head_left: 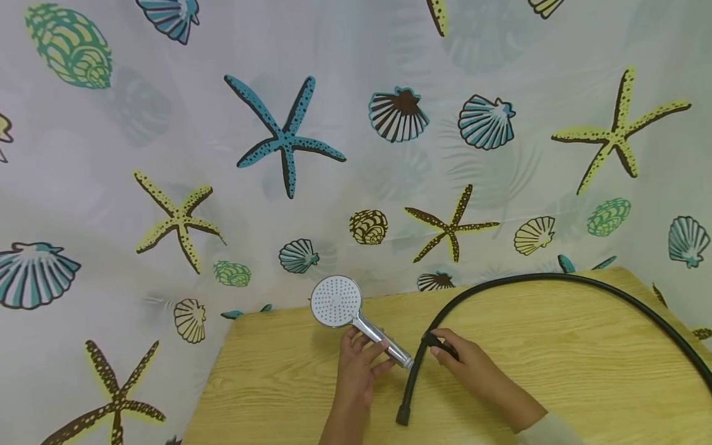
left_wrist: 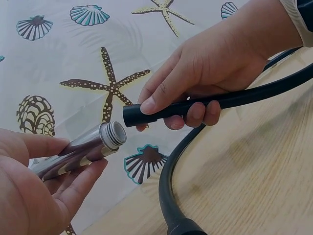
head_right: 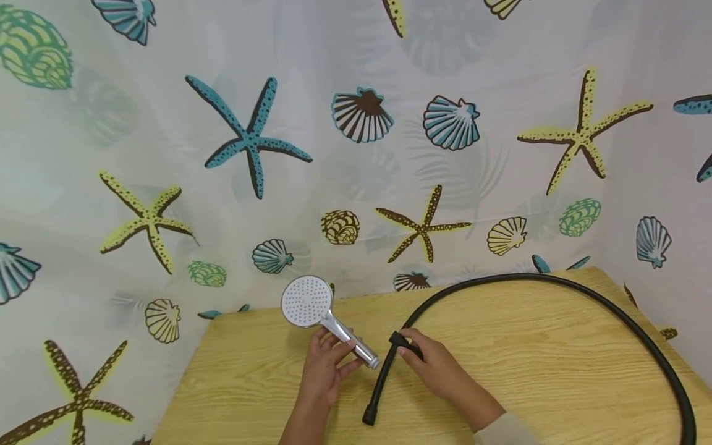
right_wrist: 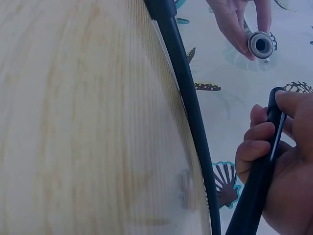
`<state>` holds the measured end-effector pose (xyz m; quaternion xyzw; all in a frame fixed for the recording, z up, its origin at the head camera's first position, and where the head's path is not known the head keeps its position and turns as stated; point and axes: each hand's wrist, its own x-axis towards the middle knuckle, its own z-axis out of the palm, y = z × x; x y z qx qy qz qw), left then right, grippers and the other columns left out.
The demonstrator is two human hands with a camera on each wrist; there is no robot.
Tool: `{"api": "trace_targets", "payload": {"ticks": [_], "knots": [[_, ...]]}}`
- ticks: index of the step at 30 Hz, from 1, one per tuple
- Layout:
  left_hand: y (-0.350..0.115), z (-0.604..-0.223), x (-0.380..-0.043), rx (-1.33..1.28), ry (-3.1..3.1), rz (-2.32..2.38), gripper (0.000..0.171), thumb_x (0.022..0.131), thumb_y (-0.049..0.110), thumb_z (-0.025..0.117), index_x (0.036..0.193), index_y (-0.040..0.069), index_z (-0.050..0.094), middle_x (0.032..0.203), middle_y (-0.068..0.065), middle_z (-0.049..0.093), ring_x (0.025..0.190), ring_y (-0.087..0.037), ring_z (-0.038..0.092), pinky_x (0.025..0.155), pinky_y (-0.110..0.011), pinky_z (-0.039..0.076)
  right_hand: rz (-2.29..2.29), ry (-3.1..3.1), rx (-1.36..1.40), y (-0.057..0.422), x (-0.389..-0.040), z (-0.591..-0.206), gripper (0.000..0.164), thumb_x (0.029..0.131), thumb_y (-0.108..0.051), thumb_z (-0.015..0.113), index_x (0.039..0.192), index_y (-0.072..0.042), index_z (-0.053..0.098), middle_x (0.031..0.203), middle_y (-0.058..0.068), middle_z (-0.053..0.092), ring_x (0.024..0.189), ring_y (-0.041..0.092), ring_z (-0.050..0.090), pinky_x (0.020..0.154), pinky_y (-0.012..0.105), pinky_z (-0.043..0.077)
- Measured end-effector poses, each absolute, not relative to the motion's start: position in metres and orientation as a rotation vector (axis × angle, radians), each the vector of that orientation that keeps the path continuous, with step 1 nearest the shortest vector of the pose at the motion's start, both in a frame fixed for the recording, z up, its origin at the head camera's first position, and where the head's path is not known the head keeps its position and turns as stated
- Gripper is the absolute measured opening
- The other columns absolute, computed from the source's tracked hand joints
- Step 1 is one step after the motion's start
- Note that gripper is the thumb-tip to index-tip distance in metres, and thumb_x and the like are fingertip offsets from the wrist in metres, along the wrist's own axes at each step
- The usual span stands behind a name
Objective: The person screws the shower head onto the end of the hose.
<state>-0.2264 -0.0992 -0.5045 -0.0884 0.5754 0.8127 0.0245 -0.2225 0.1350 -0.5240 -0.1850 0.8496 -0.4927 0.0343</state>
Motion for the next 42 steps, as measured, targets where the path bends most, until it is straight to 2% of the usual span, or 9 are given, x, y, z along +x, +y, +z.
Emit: {"api": "trace_targets", "payload": {"ticks": [12, 24, 34, 42], "knots": [[-0.098, -0.503, -0.226, -0.289, 1.796, 2.537, 0.076, 0.089, 0.002, 0.072, 0.151, 0.012, 0.029, 0.14, -0.018, 0.053, 0.106, -0.019, 0.068, 0.086, -0.046, 0.064, -1.493, 2.591, -0.551, 0.129, -0.216, -0.521, 0.039, 0.104, -0.04, 0.053, 0.137, -0.019, 0.057, 0.081, -0.003, 0.055, 0.065, 0.007, 0.047, 0.055, 0.023, 0.045], [-0.098, -0.504, -0.228, -0.307, 1.774, 2.6, 0.071, 0.088, -0.001, 0.072, 0.146, 0.011, 0.033, 0.131, -0.013, 0.057, 0.104, -0.02, 0.069, 0.085, -0.046, 0.064, -1.5, 2.552, -0.568, 0.126, -0.214, -0.525, 0.037, 0.103, -0.039, 0.057, 0.135, -0.021, 0.061, 0.085, -0.003, 0.06, 0.07, 0.008, 0.052, 0.058, 0.023, 0.049], [-0.095, -0.506, -0.227, -0.322, 1.757, 2.634, 0.07, 0.087, -0.002, 0.072, 0.145, 0.009, 0.033, 0.132, -0.014, 0.057, 0.102, -0.019, 0.068, 0.083, -0.046, 0.065, -1.508, 2.551, -0.621, 0.123, -0.211, -0.529, 0.035, 0.103, -0.038, 0.056, 0.132, -0.02, 0.064, 0.084, -0.005, 0.062, 0.07, 0.005, 0.053, 0.058, 0.023, 0.05], [-0.094, -0.509, -0.227, -0.314, 1.779, 2.631, 0.07, 0.088, -0.002, 0.071, 0.146, 0.009, 0.033, 0.137, -0.018, 0.055, 0.104, -0.02, 0.069, 0.084, -0.047, 0.064, -1.518, 2.525, -0.641, 0.122, -0.209, -0.53, 0.036, 0.103, -0.038, 0.056, 0.133, -0.02, 0.065, 0.089, 0.002, 0.066, 0.075, 0.005, 0.055, 0.063, 0.022, 0.052]]}}
